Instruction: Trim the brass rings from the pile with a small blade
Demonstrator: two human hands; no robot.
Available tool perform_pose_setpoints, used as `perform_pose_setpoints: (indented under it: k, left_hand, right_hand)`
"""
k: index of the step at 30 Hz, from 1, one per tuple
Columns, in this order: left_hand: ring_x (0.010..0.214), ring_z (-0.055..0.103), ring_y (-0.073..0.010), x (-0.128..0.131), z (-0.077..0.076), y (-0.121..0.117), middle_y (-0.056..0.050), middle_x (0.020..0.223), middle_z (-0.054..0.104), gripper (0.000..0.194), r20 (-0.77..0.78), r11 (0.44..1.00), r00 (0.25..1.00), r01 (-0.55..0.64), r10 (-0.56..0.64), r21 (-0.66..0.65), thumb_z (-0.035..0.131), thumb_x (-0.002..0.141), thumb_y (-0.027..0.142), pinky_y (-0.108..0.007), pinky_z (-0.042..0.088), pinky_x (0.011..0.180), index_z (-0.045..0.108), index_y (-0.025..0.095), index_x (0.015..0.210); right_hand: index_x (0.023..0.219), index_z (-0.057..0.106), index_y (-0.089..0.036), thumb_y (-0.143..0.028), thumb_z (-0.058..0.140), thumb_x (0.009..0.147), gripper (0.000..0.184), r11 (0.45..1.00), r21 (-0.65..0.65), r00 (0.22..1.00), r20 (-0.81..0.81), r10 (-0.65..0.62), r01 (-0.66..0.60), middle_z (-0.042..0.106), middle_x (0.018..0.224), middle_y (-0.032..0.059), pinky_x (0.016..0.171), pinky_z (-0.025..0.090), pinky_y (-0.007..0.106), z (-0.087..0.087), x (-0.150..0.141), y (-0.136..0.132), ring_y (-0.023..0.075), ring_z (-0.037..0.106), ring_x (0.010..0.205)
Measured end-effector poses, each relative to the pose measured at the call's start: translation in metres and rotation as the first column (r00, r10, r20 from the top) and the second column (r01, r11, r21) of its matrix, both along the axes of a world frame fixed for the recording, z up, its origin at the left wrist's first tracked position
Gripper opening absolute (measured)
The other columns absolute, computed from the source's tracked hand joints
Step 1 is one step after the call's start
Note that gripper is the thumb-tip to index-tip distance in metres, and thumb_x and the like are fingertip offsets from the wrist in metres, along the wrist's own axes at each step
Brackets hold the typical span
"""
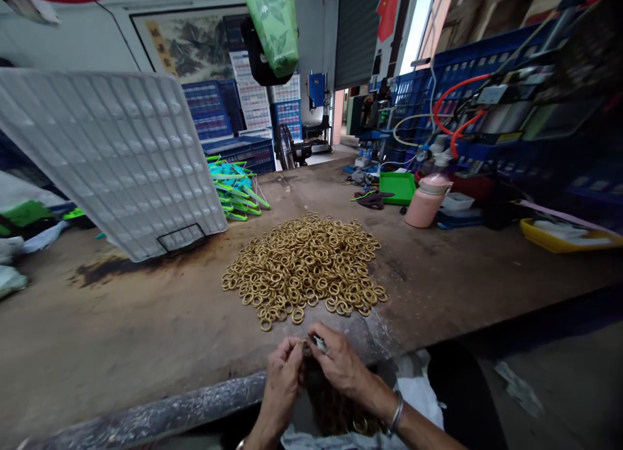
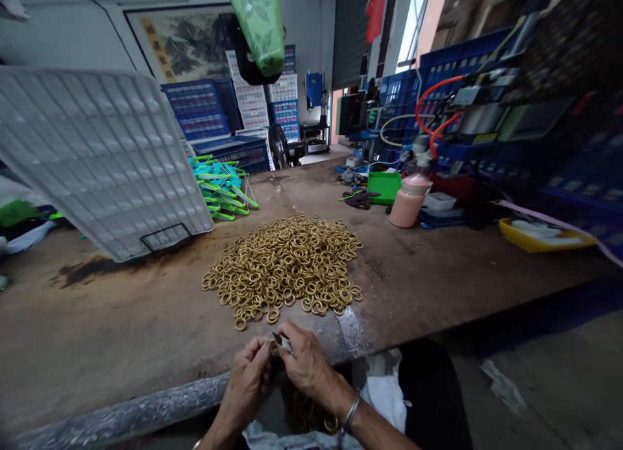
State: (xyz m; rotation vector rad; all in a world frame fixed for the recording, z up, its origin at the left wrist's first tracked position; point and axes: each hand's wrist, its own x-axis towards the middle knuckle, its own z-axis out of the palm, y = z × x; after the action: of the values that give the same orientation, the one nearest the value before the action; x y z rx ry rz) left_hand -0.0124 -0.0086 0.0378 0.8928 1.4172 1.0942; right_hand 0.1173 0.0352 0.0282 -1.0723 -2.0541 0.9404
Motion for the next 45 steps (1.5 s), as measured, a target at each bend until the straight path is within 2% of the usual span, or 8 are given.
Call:
perform_pose_setpoints:
  k: [6,10,16,21,30,35,39,45]
  left_hand:
    - [0.061,0.049,-0.0143,0.004,0.004,0.002,-0.003,0.063,0.059,0.035,-0.274,0.973,0.961,0.018,0.047,0.23,0.05,0.078,0.048,-0.026,0.04,0.06,0.062,0.016,0.071]
    - [0.058,0.049,-0.0133,0.009,0.006,0.006,-0.002,0.059,0.057,0.035,-0.266,0.972,0.963,0.029,0.035,0.232,0.049,0.078,0.048,-0.025,0.04,0.058,0.06,0.016,0.067]
    - [0.039,0.033,-0.0048,0.015,0.011,0.005,0.007,0.052,0.045,0.037,0.019,0.999,1.0,0.012,-0.011,-0.03,0.055,0.072,0.054,-0.018,0.025,0.038,0.051,0.018,0.074]
    - [0.039,0.033,-0.0033,0.018,0.013,0.002,0.006,0.055,0.047,0.034,0.18,0.999,0.983,0.036,-0.031,-0.026,0.06,0.071,0.05,-0.016,0.024,0.036,0.051,0.017,0.075]
    - [0.041,0.036,-0.0026,0.016,0.016,0.0,0.006,0.058,0.049,0.032,0.284,0.999,0.959,0.017,-0.006,-0.034,0.063,0.071,0.045,-0.015,0.024,0.037,0.05,0.017,0.075]
    - [0.04,0.036,-0.0025,0.015,0.017,0.001,0.007,0.057,0.05,0.034,0.295,0.998,0.955,-0.027,0.041,-0.05,0.065,0.069,0.047,-0.015,0.024,0.037,0.048,0.017,0.074]
    - [0.04,0.035,-0.0023,0.013,0.015,0.002,0.007,0.056,0.049,0.036,0.249,0.998,0.967,-0.05,0.057,-0.035,0.065,0.069,0.049,-0.014,0.023,0.036,0.049,0.017,0.075]
    - [0.039,0.035,-0.003,0.012,0.015,0.001,0.007,0.054,0.048,0.037,0.142,0.998,0.988,-0.057,0.06,-0.028,0.061,0.07,0.051,-0.015,0.026,0.037,0.05,0.017,0.077]
  right_hand:
    - [0.068,0.046,-0.019,-0.032,0.039,0.084,0.022,0.957,-0.288,0.997,-0.049,-0.061,0.044,0.049,0.061,-0.0017,0.058,0.034,0.024,0.005,-0.004,0.008,0.013,0.047,0.059]
    - [0.065,0.044,-0.018,-0.035,0.037,0.083,0.026,0.906,-0.423,0.989,-0.143,-0.037,-0.027,0.044,0.056,-0.0035,0.054,0.033,0.023,0.002,-0.003,0.015,0.0115,0.043,0.055]
    - [0.061,0.042,-0.019,-0.029,0.043,0.077,0.019,0.946,-0.319,0.977,-0.17,-0.125,0.065,0.041,0.057,-0.0052,0.054,0.031,0.021,0.003,0.002,0.018,0.0102,0.039,0.058]
    - [0.063,0.045,-0.018,-0.029,0.042,0.08,0.021,0.94,-0.342,0.974,-0.21,-0.089,0.013,0.043,0.057,-0.0054,0.053,0.03,0.02,0.006,0.008,0.016,0.0095,0.039,0.057]
    - [0.066,0.05,-0.017,-0.023,0.04,0.082,0.02,0.93,-0.366,0.971,-0.232,-0.064,-0.026,0.05,0.059,-0.0036,0.057,0.034,0.02,0.013,0.008,0.016,0.01,0.045,0.057]
    - [0.07,0.052,-0.017,-0.017,0.041,0.082,0.017,0.984,-0.147,0.995,0.03,-0.093,0.096,0.052,0.061,-0.0014,0.058,0.031,0.021,0.015,0.011,0.014,0.011,0.045,0.058]
    - [0.08,0.055,-0.018,-0.01,0.043,0.078,0.014,0.999,-0.013,0.968,0.247,0.037,-0.035,0.054,0.065,-0.0009,0.058,0.028,0.022,0.014,0.016,0.006,0.012,0.046,0.06]
    - [0.089,0.054,-0.018,-0.008,0.042,0.073,0.022,0.993,0.041,0.931,0.354,0.09,-0.111,0.059,0.074,0.002,0.061,0.03,0.024,0.011,0.014,0.001,0.0144,0.051,0.066]
